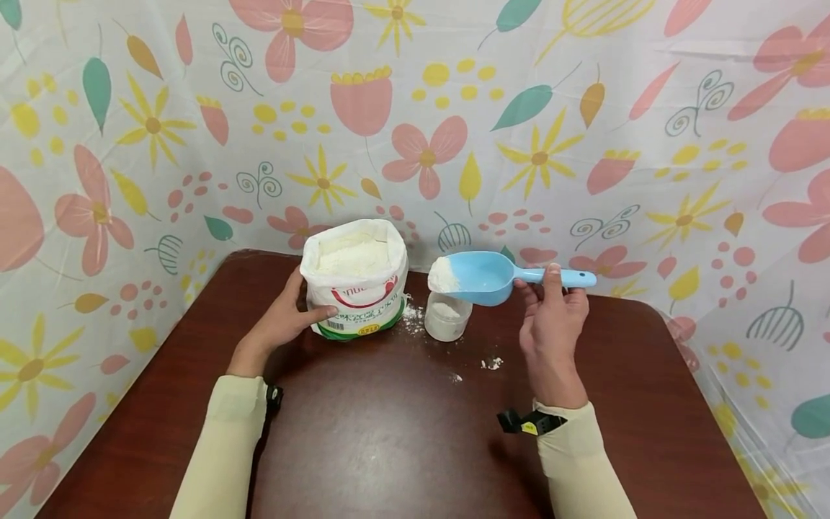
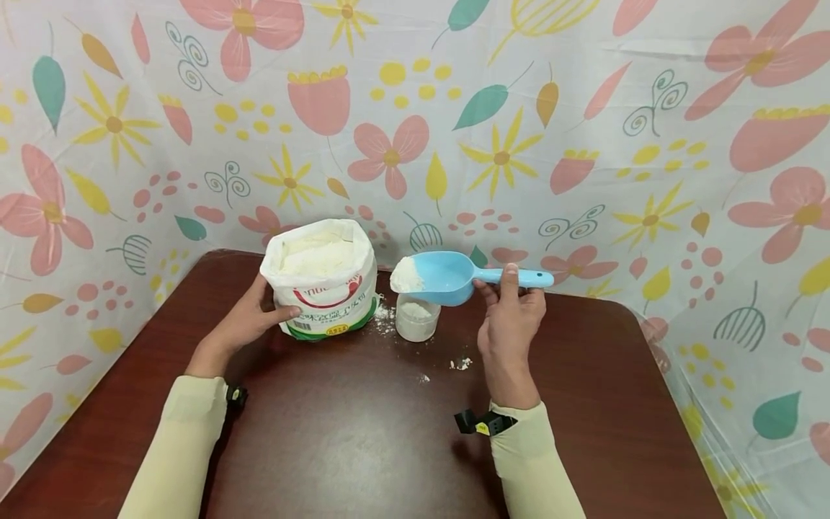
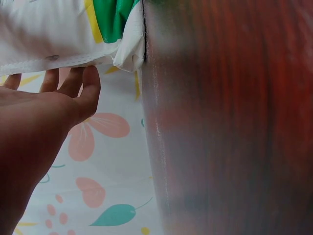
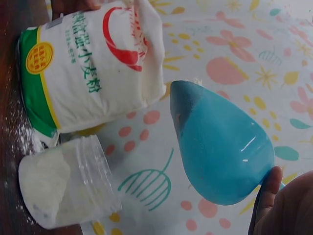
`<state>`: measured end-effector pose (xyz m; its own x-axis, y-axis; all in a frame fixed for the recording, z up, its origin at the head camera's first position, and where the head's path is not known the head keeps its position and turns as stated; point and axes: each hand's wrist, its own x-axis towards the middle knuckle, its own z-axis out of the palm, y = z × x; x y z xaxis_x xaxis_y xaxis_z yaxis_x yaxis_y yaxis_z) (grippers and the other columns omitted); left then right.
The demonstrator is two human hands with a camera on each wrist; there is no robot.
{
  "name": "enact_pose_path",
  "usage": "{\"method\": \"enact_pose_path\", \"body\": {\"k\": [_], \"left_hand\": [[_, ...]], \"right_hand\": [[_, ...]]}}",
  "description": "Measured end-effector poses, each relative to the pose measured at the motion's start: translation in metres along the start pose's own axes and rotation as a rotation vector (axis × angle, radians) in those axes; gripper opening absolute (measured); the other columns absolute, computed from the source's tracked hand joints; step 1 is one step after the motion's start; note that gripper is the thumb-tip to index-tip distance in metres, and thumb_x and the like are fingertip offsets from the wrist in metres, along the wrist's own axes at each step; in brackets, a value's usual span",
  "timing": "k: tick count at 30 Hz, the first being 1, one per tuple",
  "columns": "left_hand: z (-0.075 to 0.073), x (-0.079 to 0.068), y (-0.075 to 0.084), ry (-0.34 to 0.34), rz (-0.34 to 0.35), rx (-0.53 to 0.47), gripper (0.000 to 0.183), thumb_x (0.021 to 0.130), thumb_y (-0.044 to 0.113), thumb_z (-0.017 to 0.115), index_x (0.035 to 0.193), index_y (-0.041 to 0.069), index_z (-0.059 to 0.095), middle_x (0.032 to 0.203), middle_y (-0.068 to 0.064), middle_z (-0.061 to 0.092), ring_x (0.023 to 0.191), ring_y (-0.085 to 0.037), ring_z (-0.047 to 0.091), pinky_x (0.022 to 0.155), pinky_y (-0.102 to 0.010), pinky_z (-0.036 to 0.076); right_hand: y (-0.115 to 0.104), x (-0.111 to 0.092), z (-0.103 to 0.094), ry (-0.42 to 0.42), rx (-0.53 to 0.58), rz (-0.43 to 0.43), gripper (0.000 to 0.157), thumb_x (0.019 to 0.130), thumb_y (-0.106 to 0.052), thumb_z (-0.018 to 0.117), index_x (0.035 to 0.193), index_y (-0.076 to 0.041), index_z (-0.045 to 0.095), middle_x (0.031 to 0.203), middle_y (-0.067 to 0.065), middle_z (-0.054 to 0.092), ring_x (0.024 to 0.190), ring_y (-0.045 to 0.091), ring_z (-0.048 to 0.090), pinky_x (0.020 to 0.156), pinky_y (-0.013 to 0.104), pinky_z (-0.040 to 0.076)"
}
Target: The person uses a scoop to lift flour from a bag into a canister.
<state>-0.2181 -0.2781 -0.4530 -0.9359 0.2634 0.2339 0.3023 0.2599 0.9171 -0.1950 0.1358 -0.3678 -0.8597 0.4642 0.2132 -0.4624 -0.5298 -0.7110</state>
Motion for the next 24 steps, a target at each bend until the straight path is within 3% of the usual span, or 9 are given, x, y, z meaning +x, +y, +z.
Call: {"method": "enact_pose_path", "body": {"k": [9, 17, 24], "left_hand": [[0.001, -0.002, 0.001, 0.000, -0.056, 0.039, 0.111, 0.092, 0.023, 0.086, 0.169, 0.044, 0.008, 0.162, -0.005, 0.034, 0.151, -0.029, 0.032, 0.120, -0.067, 0.025], [-0.001, 0.001, -0.001, 0.003, 0.016, 0.009, 0.112, 0.090, 0.013, 0.087, 0.168, 0.044, 0.013, 0.166, 0.003, 0.032, 0.150, -0.024, 0.031, 0.123, -0.063, 0.020], [-0.001, 0.000, 0.000, 0.000, 0.006, 0.026, 0.112, 0.090, 0.016, 0.087, 0.167, 0.048, 0.012, 0.165, 0.003, 0.032, 0.151, -0.023, 0.030, 0.122, -0.063, 0.022]], "right_hand": [[-0.003, 0.005, -0.015, 0.009, -0.006, -0.017, 0.037, 0.104, -0.017, 0.068, 0.126, 0.009, 0.054, 0.103, 0.019, 0.065, 0.078, 0.021, 0.071, 0.073, 0.029, 0.062], [-0.002, 0.009, -0.023, 0.002, -0.028, -0.057, 0.025, 0.105, -0.015, 0.066, 0.117, 0.006, 0.061, 0.101, 0.018, 0.059, 0.077, 0.023, 0.069, 0.071, 0.029, 0.062], [-0.001, 0.013, -0.029, 0.005, -0.052, -0.065, 0.031, 0.104, -0.016, 0.067, 0.122, 0.007, 0.057, 0.103, 0.020, 0.061, 0.076, 0.022, 0.071, 0.073, 0.029, 0.062]]}}
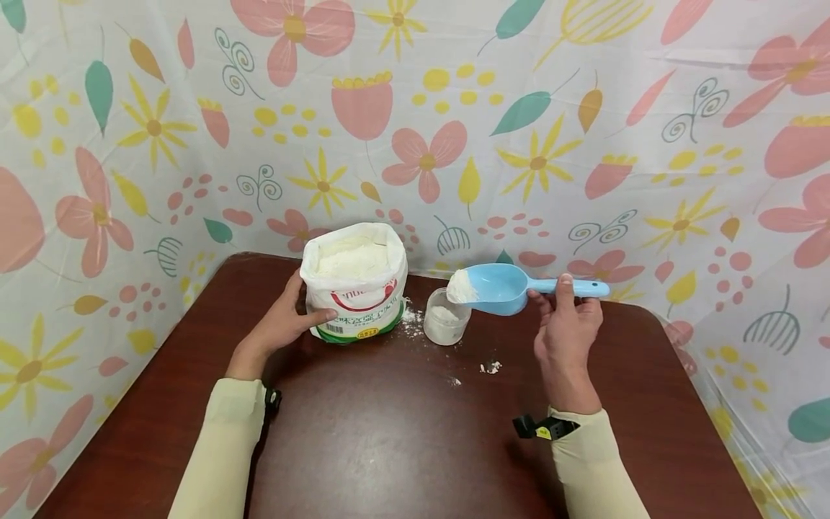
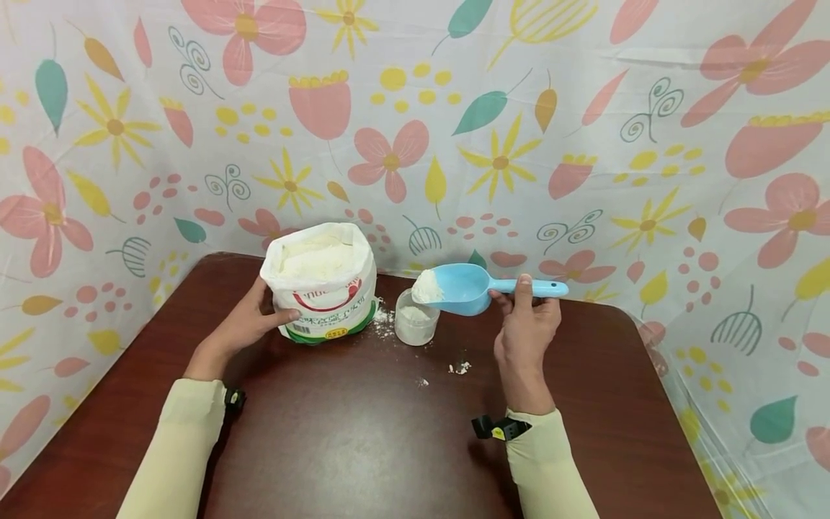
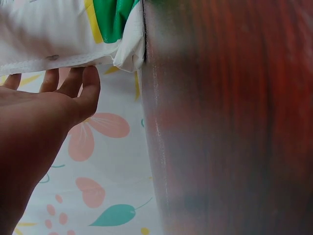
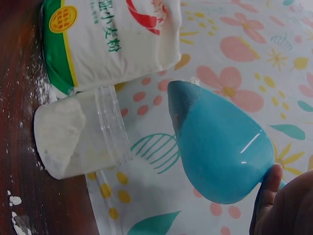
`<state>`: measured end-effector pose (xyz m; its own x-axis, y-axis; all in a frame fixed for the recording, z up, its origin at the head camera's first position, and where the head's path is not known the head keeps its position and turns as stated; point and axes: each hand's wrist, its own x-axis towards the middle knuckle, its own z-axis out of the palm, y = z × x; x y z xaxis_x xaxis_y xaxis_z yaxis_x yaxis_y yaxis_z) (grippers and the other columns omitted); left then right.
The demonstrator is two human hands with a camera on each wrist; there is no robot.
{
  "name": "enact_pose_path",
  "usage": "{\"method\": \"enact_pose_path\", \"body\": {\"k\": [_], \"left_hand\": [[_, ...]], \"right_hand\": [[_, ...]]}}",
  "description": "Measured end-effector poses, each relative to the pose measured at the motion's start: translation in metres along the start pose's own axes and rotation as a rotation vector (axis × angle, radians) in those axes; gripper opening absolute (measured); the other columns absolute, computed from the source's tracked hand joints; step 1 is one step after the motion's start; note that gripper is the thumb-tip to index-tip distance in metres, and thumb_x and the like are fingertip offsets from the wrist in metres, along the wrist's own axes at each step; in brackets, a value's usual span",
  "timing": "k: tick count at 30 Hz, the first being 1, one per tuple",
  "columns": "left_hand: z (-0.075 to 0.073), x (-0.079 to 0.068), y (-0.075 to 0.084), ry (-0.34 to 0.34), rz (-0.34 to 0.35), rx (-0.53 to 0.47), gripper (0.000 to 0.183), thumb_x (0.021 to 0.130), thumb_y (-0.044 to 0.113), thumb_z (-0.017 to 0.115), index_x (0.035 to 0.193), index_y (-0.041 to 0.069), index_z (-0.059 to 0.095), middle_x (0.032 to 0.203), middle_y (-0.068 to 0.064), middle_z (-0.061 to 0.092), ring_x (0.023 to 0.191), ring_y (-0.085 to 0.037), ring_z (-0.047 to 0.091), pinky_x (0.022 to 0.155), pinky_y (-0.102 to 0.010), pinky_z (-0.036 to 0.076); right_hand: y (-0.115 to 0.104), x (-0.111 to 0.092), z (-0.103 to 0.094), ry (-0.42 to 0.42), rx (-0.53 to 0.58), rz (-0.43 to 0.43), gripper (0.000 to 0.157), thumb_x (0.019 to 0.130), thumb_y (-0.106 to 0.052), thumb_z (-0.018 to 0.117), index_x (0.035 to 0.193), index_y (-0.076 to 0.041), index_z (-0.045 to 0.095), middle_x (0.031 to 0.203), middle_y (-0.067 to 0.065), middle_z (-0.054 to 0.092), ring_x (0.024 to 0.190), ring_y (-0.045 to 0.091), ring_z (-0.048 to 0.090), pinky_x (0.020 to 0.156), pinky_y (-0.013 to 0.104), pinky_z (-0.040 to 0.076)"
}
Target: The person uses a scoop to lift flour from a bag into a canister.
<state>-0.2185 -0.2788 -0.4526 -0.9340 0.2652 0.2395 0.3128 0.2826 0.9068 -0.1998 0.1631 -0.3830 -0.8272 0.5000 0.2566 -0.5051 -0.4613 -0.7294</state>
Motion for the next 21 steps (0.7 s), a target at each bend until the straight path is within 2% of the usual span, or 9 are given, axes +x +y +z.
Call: {"method": "enact_pose_path", "body": {"k": [6, 12, 21], "left_hand": [[0.001, 0.000, 0.000, -0.001, 0.012, -0.022, 0.112, 0.091, 0.013, 0.086, 0.168, 0.045, 0.012, 0.167, 0.002, 0.031, 0.150, -0.026, 0.032, 0.122, -0.064, 0.021], [0.000, -0.002, 0.001, 0.010, -0.021, -0.002, 0.112, 0.091, 0.017, 0.087, 0.168, 0.044, 0.011, 0.168, 0.003, 0.029, 0.152, -0.025, 0.029, 0.123, -0.064, 0.019], [0.000, -0.001, 0.002, -0.004, -0.004, -0.019, 0.112, 0.091, 0.015, 0.086, 0.167, 0.048, 0.012, 0.164, 0.002, 0.034, 0.147, -0.026, 0.036, 0.121, -0.063, 0.026]], "right_hand": [[0.002, 0.002, -0.003, -0.005, -0.013, -0.001, 0.028, 0.105, -0.015, 0.066, 0.122, 0.006, 0.057, 0.102, 0.019, 0.062, 0.075, 0.022, 0.070, 0.073, 0.029, 0.062], [0.007, 0.002, -0.006, -0.026, -0.078, -0.009, 0.029, 0.106, -0.017, 0.065, 0.122, 0.006, 0.057, 0.102, 0.020, 0.064, 0.074, 0.022, 0.072, 0.075, 0.030, 0.062], [0.012, 0.002, -0.010, -0.040, -0.135, -0.032, 0.028, 0.106, -0.018, 0.065, 0.120, 0.006, 0.059, 0.101, 0.018, 0.066, 0.076, 0.022, 0.071, 0.076, 0.030, 0.062]]}}
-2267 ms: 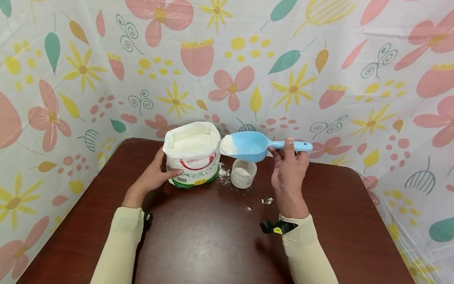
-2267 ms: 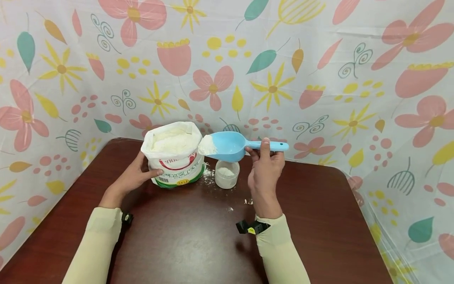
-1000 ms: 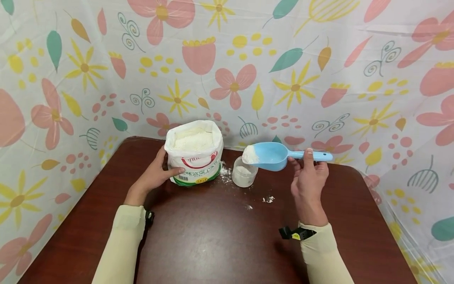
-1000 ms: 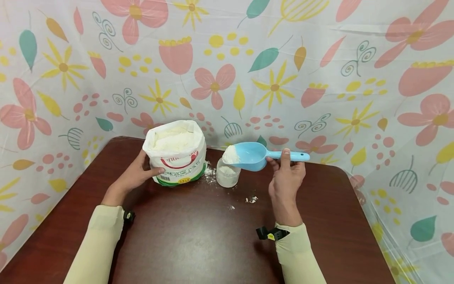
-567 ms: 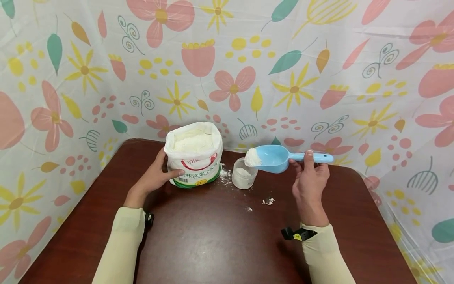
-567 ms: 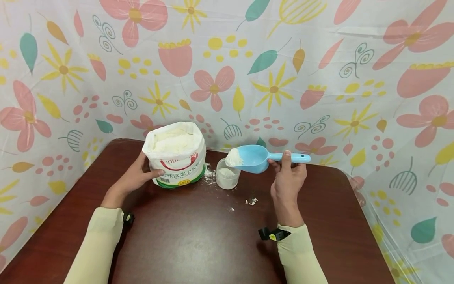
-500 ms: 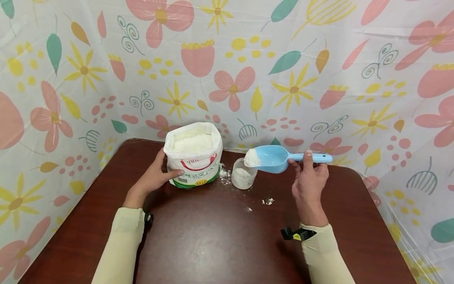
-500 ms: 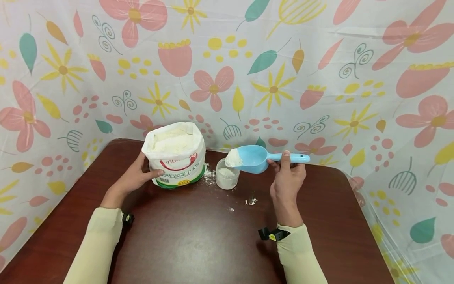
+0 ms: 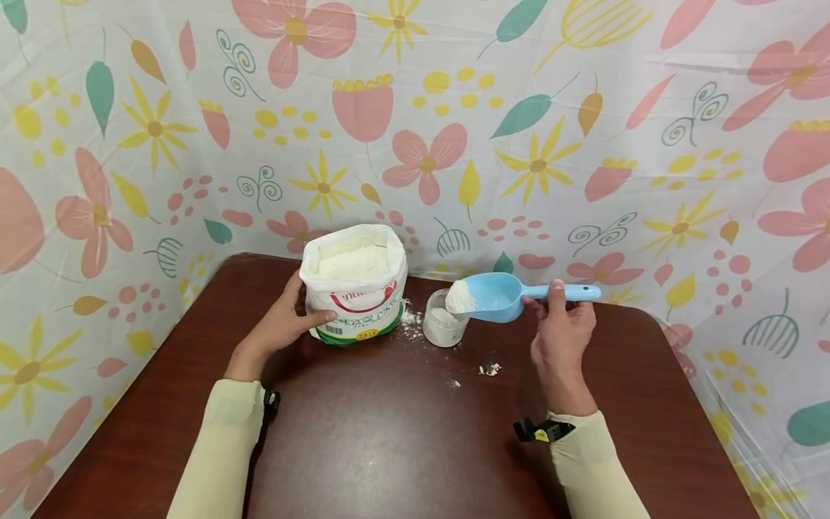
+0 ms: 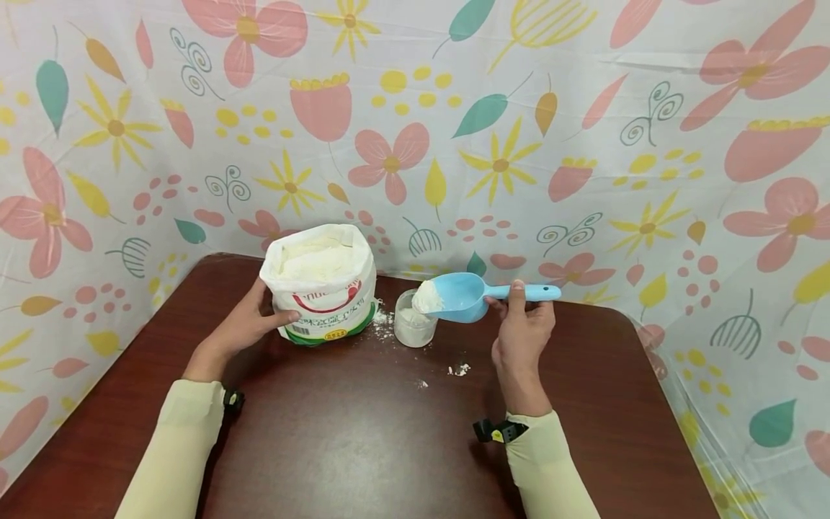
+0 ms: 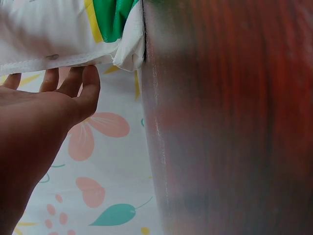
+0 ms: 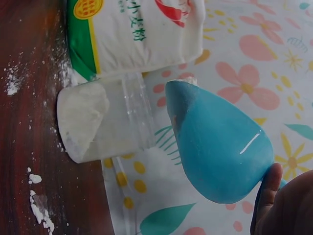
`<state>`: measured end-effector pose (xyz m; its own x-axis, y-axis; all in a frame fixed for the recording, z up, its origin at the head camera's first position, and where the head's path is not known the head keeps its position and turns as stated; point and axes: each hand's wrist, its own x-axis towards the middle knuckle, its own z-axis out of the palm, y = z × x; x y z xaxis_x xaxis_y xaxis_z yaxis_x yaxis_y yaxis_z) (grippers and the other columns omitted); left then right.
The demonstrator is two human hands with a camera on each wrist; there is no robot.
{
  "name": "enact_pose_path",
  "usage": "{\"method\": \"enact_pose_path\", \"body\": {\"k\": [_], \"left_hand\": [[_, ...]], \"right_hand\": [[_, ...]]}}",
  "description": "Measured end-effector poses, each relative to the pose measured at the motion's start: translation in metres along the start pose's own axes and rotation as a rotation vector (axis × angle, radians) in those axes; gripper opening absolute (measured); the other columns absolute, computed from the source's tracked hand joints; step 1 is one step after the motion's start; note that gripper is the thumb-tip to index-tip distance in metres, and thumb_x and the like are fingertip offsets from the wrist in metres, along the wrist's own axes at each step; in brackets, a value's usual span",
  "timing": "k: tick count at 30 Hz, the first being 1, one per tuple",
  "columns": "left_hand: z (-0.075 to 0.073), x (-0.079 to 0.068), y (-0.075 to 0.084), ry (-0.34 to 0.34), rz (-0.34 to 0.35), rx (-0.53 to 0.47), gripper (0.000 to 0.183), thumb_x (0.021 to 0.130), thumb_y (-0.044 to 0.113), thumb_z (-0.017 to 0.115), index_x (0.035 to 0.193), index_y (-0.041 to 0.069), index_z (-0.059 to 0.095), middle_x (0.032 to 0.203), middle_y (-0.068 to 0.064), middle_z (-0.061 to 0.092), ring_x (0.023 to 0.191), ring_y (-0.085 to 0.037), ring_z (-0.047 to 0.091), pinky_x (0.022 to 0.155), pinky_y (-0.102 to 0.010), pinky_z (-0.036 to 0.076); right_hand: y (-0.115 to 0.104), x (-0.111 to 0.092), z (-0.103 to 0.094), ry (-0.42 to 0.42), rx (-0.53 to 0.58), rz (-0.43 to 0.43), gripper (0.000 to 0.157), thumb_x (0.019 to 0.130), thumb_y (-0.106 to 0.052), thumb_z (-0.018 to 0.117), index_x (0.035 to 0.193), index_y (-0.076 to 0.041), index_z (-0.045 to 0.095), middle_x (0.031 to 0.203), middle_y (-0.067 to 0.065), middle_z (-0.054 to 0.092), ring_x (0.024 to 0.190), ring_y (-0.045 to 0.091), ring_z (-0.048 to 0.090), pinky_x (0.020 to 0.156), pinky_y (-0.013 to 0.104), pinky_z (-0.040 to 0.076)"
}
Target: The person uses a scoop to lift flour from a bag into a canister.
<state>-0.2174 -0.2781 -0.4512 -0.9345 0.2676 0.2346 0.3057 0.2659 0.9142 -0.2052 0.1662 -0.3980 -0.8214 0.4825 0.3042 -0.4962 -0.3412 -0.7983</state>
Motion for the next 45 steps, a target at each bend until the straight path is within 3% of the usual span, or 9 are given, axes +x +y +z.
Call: {"method": "enact_pose_path", "body": {"k": [6, 13, 19, 25, 31, 35, 41, 45], "left_hand": [[0.000, 0.001, 0.000, 0.011, -0.011, 0.010, 0.111, 0.091, 0.016, 0.086, 0.167, 0.048, 0.011, 0.167, 0.004, 0.029, 0.151, -0.024, 0.029, 0.123, -0.063, 0.021], [0.000, 0.003, 0.002, 0.009, -0.005, -0.005, 0.112, 0.091, 0.015, 0.086, 0.168, 0.045, 0.011, 0.166, 0.002, 0.032, 0.150, -0.026, 0.033, 0.122, -0.064, 0.023], [0.000, 0.003, 0.003, 0.013, -0.025, 0.025, 0.111, 0.091, 0.020, 0.086, 0.168, 0.045, 0.011, 0.168, 0.002, 0.029, 0.154, -0.025, 0.025, 0.124, -0.066, 0.018], [0.000, 0.001, 0.002, 0.008, -0.059, 0.040, 0.112, 0.092, 0.023, 0.085, 0.169, 0.043, 0.007, 0.164, -0.006, 0.032, 0.153, -0.029, 0.028, 0.122, -0.067, 0.022], [0.001, 0.002, 0.000, 0.011, -0.056, 0.047, 0.112, 0.093, 0.024, 0.085, 0.169, 0.044, 0.006, 0.165, -0.006, 0.031, 0.153, -0.028, 0.028, 0.122, -0.066, 0.023], [0.000, 0.000, -0.001, 0.008, -0.057, 0.038, 0.111, 0.092, 0.023, 0.086, 0.169, 0.044, 0.008, 0.162, -0.006, 0.035, 0.150, -0.030, 0.033, 0.120, -0.067, 0.025], [0.000, -0.001, -0.001, 0.003, -0.033, 0.020, 0.112, 0.091, 0.019, 0.086, 0.169, 0.043, 0.009, 0.167, -0.003, 0.029, 0.153, -0.028, 0.026, 0.123, -0.067, 0.020], [-0.001, -0.002, -0.002, 0.006, -0.058, 0.027, 0.111, 0.092, 0.023, 0.086, 0.169, 0.044, 0.008, 0.164, -0.005, 0.032, 0.151, -0.028, 0.029, 0.122, -0.067, 0.023]], "right_hand": [[0.002, 0.002, -0.002, -0.020, -0.029, -0.035, 0.031, 0.106, -0.017, 0.065, 0.120, 0.010, 0.059, 0.099, 0.018, 0.068, 0.075, 0.022, 0.072, 0.077, 0.031, 0.062], [0.003, 0.006, -0.001, -0.041, -0.064, -0.055, 0.029, 0.106, -0.018, 0.065, 0.120, 0.007, 0.060, 0.097, 0.017, 0.070, 0.075, 0.021, 0.073, 0.078, 0.031, 0.062], [0.003, 0.007, 0.001, -0.067, -0.101, -0.091, 0.033, 0.106, -0.018, 0.066, 0.121, 0.010, 0.059, 0.098, 0.020, 0.070, 0.074, 0.021, 0.073, 0.079, 0.032, 0.062], [0.004, 0.006, 0.002, -0.071, -0.130, -0.102, 0.032, 0.106, -0.017, 0.066, 0.119, 0.011, 0.060, 0.097, 0.017, 0.070, 0.073, 0.020, 0.073, 0.079, 0.032, 0.062], [0.005, 0.005, 0.006, -0.107, -0.128, -0.123, 0.033, 0.105, -0.013, 0.066, 0.120, 0.015, 0.057, 0.098, 0.018, 0.065, 0.072, 0.020, 0.072, 0.077, 0.031, 0.062], [0.006, 0.003, 0.008, -0.122, -0.149, -0.134, 0.028, 0.105, -0.013, 0.067, 0.117, 0.011, 0.060, 0.100, 0.019, 0.064, 0.072, 0.022, 0.072, 0.077, 0.030, 0.062], [0.007, 0.001, 0.010, -0.123, -0.185, -0.128, 0.027, 0.104, -0.016, 0.068, 0.119, 0.006, 0.063, 0.100, 0.021, 0.065, 0.071, 0.023, 0.072, 0.077, 0.030, 0.061], [0.007, 0.000, 0.012, -0.132, -0.194, -0.131, 0.025, 0.104, -0.015, 0.068, 0.120, 0.005, 0.065, 0.100, 0.021, 0.066, 0.071, 0.022, 0.073, 0.078, 0.030, 0.061]]}}
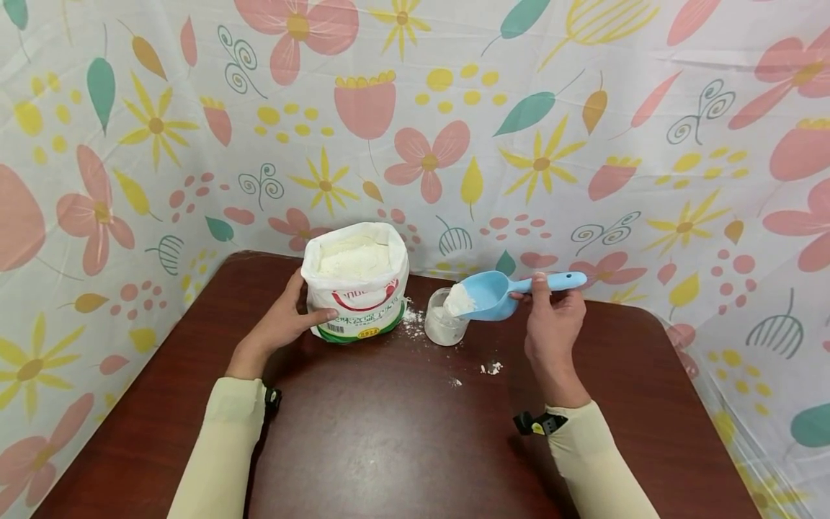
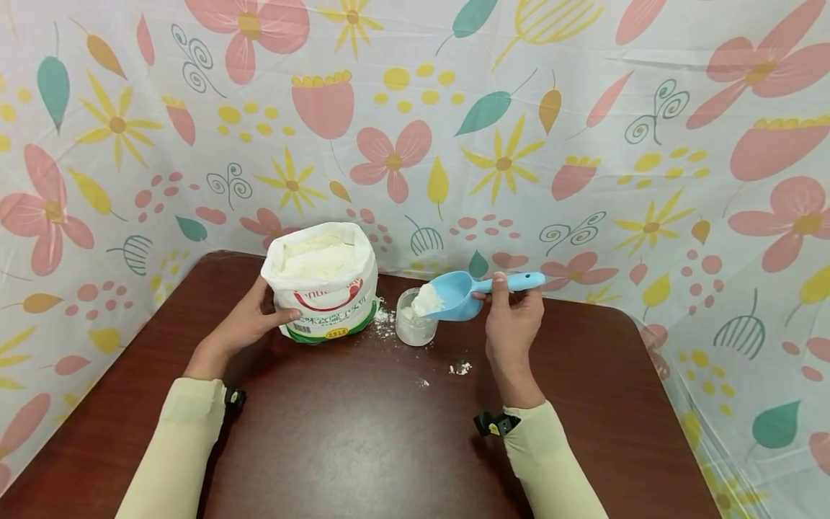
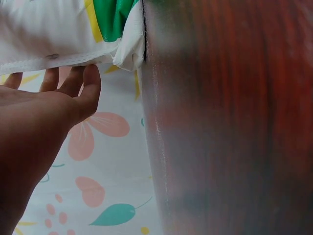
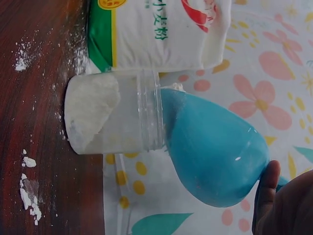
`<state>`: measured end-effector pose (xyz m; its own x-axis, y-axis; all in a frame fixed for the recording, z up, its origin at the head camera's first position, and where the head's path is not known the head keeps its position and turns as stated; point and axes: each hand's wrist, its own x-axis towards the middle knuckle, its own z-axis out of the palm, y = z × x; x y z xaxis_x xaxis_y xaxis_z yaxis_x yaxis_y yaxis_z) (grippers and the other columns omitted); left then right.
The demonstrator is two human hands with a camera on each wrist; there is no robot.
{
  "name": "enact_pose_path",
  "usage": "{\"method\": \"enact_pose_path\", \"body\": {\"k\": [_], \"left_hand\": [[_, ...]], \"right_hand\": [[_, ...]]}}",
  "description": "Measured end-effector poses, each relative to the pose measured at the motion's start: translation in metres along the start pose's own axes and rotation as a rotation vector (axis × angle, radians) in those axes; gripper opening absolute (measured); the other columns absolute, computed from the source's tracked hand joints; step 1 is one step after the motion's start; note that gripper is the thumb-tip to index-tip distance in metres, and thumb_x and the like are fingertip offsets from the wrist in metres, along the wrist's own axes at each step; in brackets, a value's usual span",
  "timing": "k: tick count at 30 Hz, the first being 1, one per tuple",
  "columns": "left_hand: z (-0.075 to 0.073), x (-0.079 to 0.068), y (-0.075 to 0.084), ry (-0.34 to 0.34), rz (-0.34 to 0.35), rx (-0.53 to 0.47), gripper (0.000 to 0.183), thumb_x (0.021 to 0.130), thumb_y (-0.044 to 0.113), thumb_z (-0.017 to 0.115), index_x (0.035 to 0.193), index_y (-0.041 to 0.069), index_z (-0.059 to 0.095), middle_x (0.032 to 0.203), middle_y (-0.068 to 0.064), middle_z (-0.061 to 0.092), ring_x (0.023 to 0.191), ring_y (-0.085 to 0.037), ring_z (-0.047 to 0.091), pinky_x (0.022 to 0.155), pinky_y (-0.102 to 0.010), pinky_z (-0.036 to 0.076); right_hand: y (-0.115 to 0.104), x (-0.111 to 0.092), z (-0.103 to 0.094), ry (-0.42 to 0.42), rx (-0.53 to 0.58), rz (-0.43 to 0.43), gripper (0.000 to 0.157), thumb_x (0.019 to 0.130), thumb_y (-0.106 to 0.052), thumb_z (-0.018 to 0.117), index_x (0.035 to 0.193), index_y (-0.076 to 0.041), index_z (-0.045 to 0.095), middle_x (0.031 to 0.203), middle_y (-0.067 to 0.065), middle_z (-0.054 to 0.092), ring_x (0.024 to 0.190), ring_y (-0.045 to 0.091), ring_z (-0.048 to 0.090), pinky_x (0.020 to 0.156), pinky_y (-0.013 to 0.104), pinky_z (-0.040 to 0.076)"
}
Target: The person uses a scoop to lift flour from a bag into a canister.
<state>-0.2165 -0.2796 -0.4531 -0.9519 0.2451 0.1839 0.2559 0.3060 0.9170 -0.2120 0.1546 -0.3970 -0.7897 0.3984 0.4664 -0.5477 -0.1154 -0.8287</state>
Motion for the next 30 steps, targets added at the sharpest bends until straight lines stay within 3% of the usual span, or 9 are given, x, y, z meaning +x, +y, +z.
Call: {"method": "enact_pose_path", "body": {"k": [5, 12, 16, 24, 30], "left_hand": [[0.000, -0.001, 0.000, -0.004, -0.018, -0.009, 0.109, 0.092, 0.024, 0.086, 0.169, 0.042, 0.010, 0.157, -0.008, 0.040, 0.144, -0.032, 0.041, 0.117, -0.065, 0.031], [0.000, 0.000, 0.000, -0.003, 0.011, 0.004, 0.112, 0.093, 0.020, 0.085, 0.169, 0.045, 0.007, 0.165, -0.005, 0.031, 0.153, -0.029, 0.028, 0.120, -0.068, 0.024], [0.000, 0.001, 0.000, -0.010, 0.048, -0.023, 0.112, 0.092, 0.015, 0.085, 0.168, 0.047, 0.009, 0.165, -0.001, 0.033, 0.151, -0.027, 0.033, 0.120, -0.066, 0.026], [0.000, 0.002, 0.000, -0.018, 0.054, -0.031, 0.111, 0.093, 0.015, 0.085, 0.167, 0.048, 0.010, 0.165, 0.001, 0.032, 0.149, -0.027, 0.034, 0.119, -0.065, 0.028], [0.001, 0.002, 0.000, -0.016, 0.060, -0.041, 0.112, 0.092, 0.014, 0.085, 0.167, 0.048, 0.010, 0.163, 0.002, 0.034, 0.144, -0.027, 0.041, 0.117, -0.063, 0.032]], "right_hand": [[0.000, 0.000, 0.002, -0.021, -0.014, -0.016, 0.029, 0.104, -0.013, 0.069, 0.122, 0.009, 0.063, 0.098, 0.018, 0.067, 0.071, 0.021, 0.074, 0.078, 0.029, 0.062], [0.000, -0.001, 0.004, -0.055, 0.005, -0.037, 0.024, 0.105, -0.009, 0.066, 0.121, 0.009, 0.062, 0.100, 0.021, 0.068, 0.080, 0.021, 0.073, 0.075, 0.030, 0.062], [-0.003, -0.001, 0.007, -0.067, -0.003, -0.042, 0.023, 0.105, -0.010, 0.066, 0.120, 0.008, 0.061, 0.101, 0.015, 0.068, 0.079, 0.021, 0.072, 0.074, 0.030, 0.062], [-0.004, 0.002, 0.011, -0.098, -0.017, -0.070, 0.018, 0.104, -0.008, 0.068, 0.114, 0.005, 0.065, 0.103, 0.027, 0.066, 0.076, 0.021, 0.073, 0.075, 0.031, 0.062], [-0.006, 0.002, 0.013, -0.114, -0.029, -0.069, 0.020, 0.103, -0.006, 0.070, 0.115, 0.008, 0.064, 0.101, 0.018, 0.069, 0.075, 0.021, 0.073, 0.075, 0.032, 0.062]]}}
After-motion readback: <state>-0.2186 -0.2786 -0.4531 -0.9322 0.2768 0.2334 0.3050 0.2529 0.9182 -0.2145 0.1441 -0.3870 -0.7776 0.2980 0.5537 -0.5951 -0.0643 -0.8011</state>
